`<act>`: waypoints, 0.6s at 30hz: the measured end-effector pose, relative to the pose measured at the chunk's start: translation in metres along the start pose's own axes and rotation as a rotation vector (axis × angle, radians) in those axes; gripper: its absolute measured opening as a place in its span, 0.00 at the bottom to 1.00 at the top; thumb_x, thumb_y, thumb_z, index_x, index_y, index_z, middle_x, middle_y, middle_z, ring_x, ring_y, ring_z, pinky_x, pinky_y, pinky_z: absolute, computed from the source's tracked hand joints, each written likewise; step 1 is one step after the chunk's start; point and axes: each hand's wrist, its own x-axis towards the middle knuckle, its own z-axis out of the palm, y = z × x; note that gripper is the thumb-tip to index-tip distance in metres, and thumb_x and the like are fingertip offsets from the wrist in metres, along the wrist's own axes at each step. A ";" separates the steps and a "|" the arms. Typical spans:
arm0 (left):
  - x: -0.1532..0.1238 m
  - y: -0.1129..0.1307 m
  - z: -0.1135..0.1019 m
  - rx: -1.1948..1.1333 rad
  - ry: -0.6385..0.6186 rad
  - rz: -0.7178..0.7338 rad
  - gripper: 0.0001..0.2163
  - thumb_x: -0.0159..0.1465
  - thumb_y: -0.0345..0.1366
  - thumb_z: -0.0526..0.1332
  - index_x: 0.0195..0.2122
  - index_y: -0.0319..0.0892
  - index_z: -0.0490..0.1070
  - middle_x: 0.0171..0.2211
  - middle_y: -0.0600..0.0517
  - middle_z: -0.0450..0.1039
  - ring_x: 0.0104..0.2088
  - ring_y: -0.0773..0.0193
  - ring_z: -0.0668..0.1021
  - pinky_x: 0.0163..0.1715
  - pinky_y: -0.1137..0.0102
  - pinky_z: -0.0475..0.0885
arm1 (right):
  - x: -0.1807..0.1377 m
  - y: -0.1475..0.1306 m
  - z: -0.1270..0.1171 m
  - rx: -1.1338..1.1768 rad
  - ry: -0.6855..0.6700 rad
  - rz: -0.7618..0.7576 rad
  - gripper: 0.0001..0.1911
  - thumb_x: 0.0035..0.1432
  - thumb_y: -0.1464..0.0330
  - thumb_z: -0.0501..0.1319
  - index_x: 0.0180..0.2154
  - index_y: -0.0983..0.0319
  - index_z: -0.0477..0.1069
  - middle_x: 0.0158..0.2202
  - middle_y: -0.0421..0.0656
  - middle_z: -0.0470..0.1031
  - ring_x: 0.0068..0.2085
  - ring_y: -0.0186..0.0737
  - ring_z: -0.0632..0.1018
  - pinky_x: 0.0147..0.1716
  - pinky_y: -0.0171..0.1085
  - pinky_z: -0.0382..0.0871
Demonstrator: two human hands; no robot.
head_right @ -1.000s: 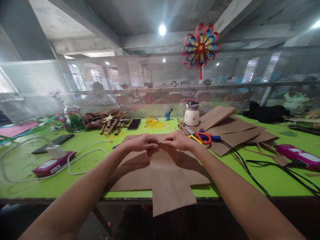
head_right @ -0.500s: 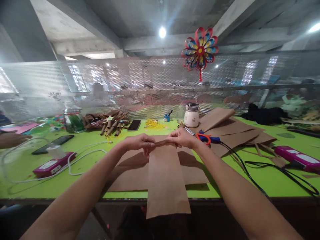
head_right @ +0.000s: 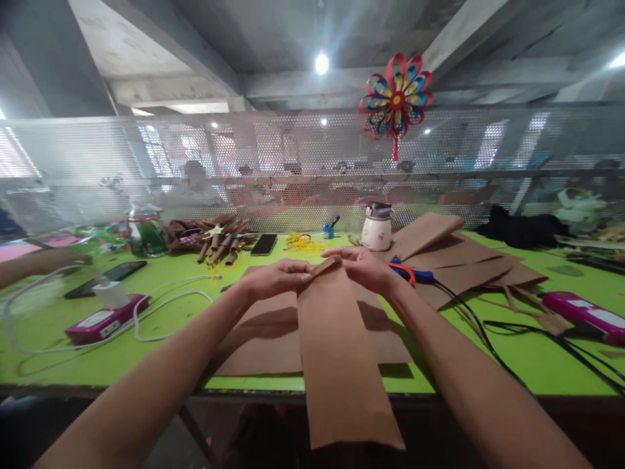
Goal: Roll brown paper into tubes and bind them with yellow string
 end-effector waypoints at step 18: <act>0.006 -0.016 0.018 -0.543 -0.092 -0.090 0.14 0.51 0.35 0.70 0.37 0.36 0.76 0.35 0.48 0.75 0.36 0.65 0.75 0.40 0.68 0.67 | -0.010 -0.020 0.025 -0.276 -0.300 -0.192 0.07 0.50 0.68 0.65 0.31 0.66 0.73 0.33 0.41 0.68 0.37 0.35 0.69 0.39 0.35 0.65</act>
